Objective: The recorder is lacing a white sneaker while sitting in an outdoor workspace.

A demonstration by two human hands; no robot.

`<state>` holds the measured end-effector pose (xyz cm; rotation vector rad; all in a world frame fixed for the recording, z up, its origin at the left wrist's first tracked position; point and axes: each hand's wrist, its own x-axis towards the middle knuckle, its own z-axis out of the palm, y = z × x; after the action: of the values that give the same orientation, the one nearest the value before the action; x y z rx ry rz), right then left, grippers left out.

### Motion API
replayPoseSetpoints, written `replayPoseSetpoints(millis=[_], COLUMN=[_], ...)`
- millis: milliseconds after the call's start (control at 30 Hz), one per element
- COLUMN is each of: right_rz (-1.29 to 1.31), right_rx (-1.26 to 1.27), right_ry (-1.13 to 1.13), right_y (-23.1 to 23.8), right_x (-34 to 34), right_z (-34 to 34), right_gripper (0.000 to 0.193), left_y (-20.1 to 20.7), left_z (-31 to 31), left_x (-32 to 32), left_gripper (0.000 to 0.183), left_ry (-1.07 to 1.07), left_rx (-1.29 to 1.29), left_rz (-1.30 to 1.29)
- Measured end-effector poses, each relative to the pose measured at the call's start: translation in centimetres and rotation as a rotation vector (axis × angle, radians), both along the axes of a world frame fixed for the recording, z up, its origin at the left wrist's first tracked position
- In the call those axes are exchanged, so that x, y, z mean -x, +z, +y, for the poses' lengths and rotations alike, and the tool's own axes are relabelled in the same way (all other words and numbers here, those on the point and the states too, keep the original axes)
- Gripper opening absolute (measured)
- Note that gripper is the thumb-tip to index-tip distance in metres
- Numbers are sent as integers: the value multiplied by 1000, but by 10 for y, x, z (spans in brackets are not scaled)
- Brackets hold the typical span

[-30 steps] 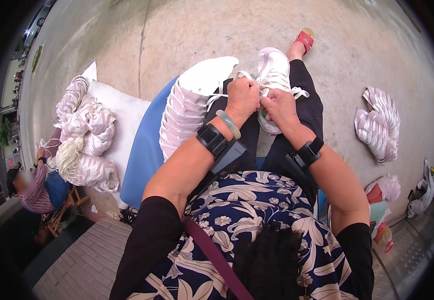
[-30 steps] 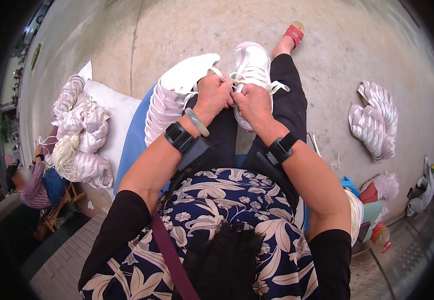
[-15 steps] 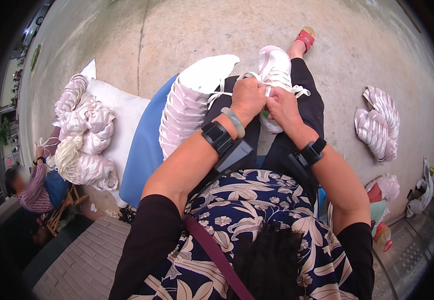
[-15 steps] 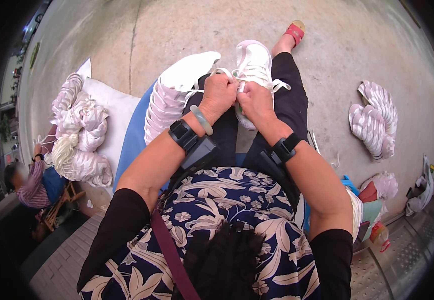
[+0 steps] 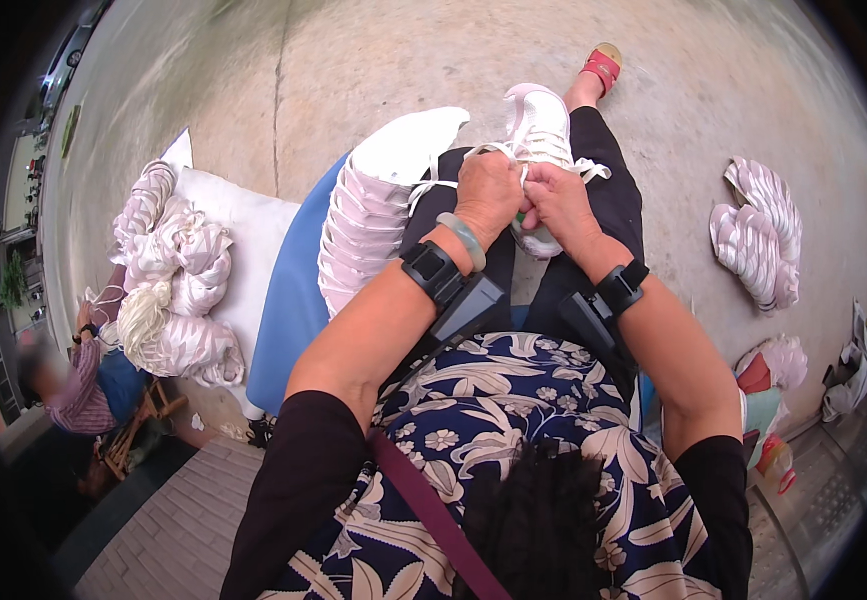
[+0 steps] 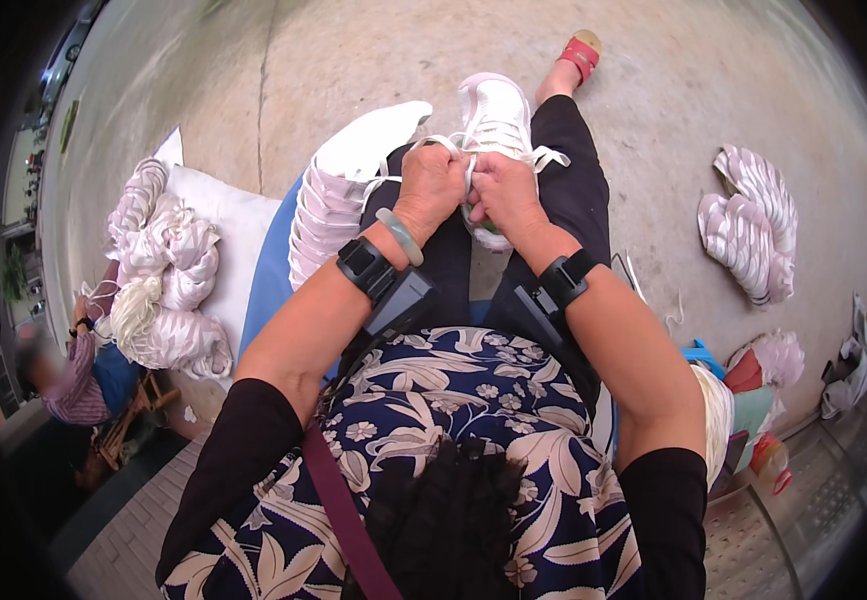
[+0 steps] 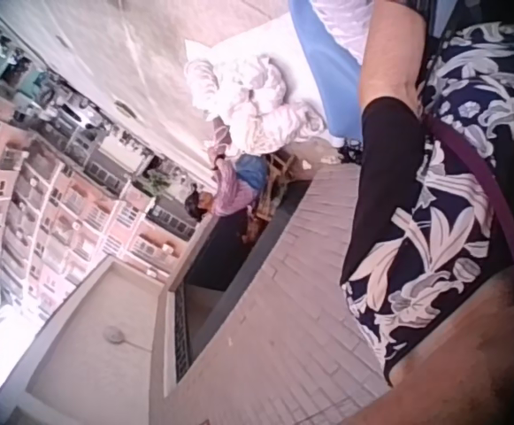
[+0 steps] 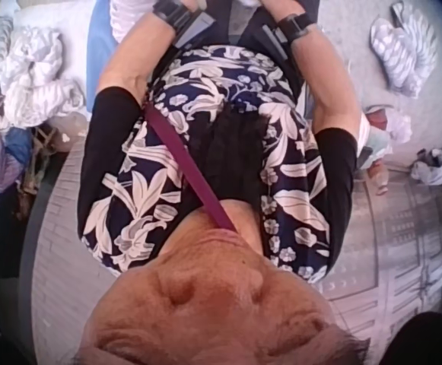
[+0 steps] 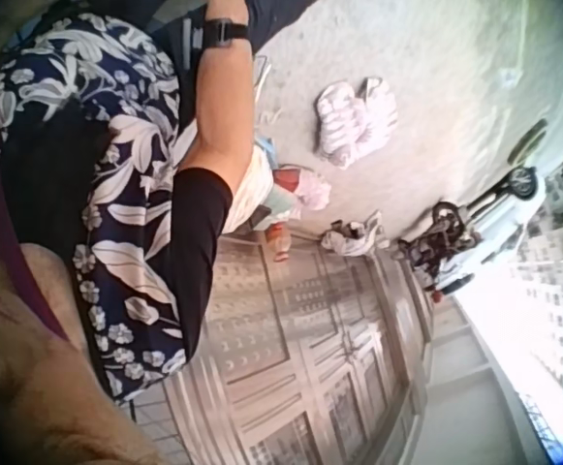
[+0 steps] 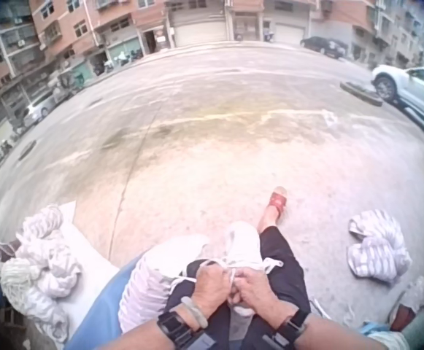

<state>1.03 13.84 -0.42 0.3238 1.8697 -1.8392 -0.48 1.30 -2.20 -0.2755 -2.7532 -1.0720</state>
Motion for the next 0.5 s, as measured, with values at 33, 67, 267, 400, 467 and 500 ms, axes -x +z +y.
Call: replayPoseSetpoints(millis=[33, 67, 267, 400, 467, 500], right_rz=[1, 80, 177, 42, -17, -41], right_rx=[2, -137, -468, -395, -382, -369], right_ry=[-5, 46, 228, 228, 206, 211], right_y=[-2, -4, 11, 44, 45, 43], right_x=[0, -1, -18, -50, -60, -64], right_z=[-1, -2, 34, 97, 118, 125], right_gripper=[10, 9, 17, 13, 13, 12], left_y=[-2, 1, 31, 32, 32, 32], left_z=[-1, -1, 0, -1, -2, -2], left_x=[-1, 0, -6, -10, -12, -12], left_gripper=[16, 17, 20, 18, 18, 16], left_ry=[-5, 16, 191, 168, 184, 179], left_rx=[2, -101, -623, -704, -732, -687], left_rz=[1, -117, -522, -630, -634, -675])
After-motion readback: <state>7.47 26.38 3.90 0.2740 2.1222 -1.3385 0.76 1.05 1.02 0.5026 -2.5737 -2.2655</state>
